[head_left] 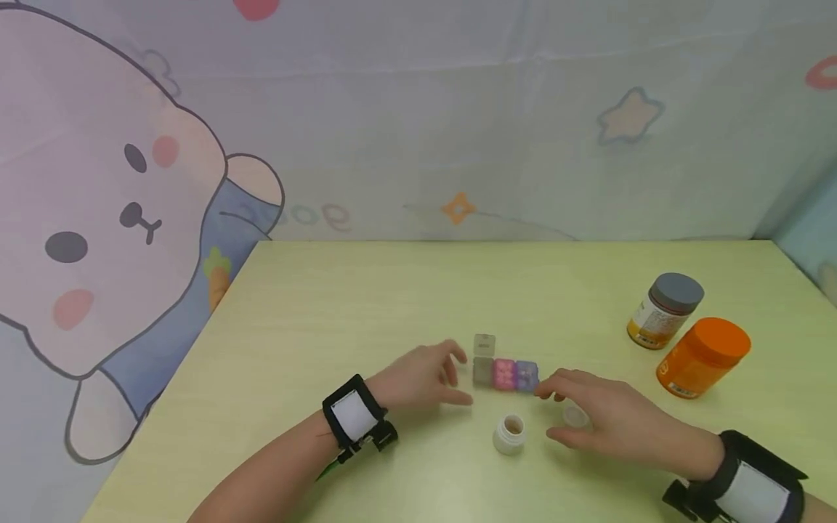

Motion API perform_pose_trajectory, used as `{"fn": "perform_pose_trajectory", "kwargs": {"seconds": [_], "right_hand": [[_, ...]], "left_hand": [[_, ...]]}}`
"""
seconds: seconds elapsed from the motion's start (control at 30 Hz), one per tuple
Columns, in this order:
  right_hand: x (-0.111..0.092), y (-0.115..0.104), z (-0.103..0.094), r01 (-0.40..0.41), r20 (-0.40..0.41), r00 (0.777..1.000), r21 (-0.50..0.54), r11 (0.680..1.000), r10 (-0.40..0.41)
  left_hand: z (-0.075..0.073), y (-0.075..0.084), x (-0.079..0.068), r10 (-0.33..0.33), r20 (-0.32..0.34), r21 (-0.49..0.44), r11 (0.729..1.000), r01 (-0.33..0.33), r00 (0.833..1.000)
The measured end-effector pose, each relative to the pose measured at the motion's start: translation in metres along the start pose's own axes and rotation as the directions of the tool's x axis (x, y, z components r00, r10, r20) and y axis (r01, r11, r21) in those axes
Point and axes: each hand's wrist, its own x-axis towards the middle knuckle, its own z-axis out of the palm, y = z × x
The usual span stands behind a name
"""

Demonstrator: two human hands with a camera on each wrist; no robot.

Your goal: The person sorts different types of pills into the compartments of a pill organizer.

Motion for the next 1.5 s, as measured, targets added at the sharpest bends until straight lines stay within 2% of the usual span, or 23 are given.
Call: {"fn": "perform_pose_trajectory", "kwargs": {"seconds": [0.1,0.2,0.33,0.43,0.57,0.67,0.73,0.83,0.97,1.07,1.13,1.3,1.5], "right_hand": [[0.004,-0.009,0.003,-0.028,0.093,0.996,0.144,0.989,0.014],[0.009,-0.015,0.009,-0.039,0.156,0.988,0.205,0.978,0.007],[0.013,-0.019,0.017,0.018,0.144,0.988,0.208,0.978,-0.048],[0.016,-0.020,0.022,0.051,0.121,0.990,0.211,0.976,-0.078],[0.021,-0.020,0.023,0.038,0.124,0.990,0.258,0.965,-0.072],[0.023,-0.021,0.020,-0.013,0.146,0.989,0.290,0.957,-0.030],[0.026,-0.020,0.017,-0.030,0.132,0.991,0.304,0.952,-0.011],[0.032,-0.015,0.008,0.006,0.064,0.998,0.312,0.950,-0.028],[0.044,-0.005,-0.003,0.070,-0.002,0.997,0.234,0.970,-0.072],[0.052,0.001,-0.010,0.095,0.003,0.995,0.097,0.991,-0.095],[0.058,0.005,-0.012,0.133,0.005,0.991,-0.009,0.991,-0.133],[0.068,0.014,-0.008,0.233,-0.011,0.971,-0.203,0.951,-0.240],[0.075,0.017,0.001,0.313,-0.073,0.932,-0.332,0.890,-0.355]], "left_hand": [[0.001,-0.007,0.016,-0.024,-0.003,-0.076,0.997,0.024,1.000],[0.007,-0.011,0.031,-0.024,0.024,-0.107,0.994,0.027,0.999],[0.010,-0.010,0.041,-0.030,0.054,-0.136,0.990,0.038,0.998],[0.009,-0.007,0.043,-0.037,0.045,-0.133,0.990,0.043,0.998],[0.007,-0.001,0.041,-0.036,0.015,-0.099,0.994,0.037,0.999],[0.008,0.000,0.042,-0.037,0.001,-0.081,0.996,0.037,0.999],[0.009,0.000,0.043,-0.038,-0.005,-0.076,0.996,0.038,0.999],[0.012,-0.001,0.046,-0.045,-0.010,-0.085,0.995,0.044,0.999],[0.013,-0.002,0.046,-0.048,-0.010,-0.078,0.996,0.047,0.999],[0.012,-0.002,0.045,-0.048,-0.008,-0.071,0.996,0.048,0.999],[0.012,-0.002,0.045,-0.049,-0.007,-0.073,0.996,0.048,0.999],[0.011,-0.001,0.045,-0.051,0.003,-0.098,0.994,0.051,0.999],[0.011,-0.003,0.045,-0.032,0.010,-0.080,0.996,0.033,0.999]]}}
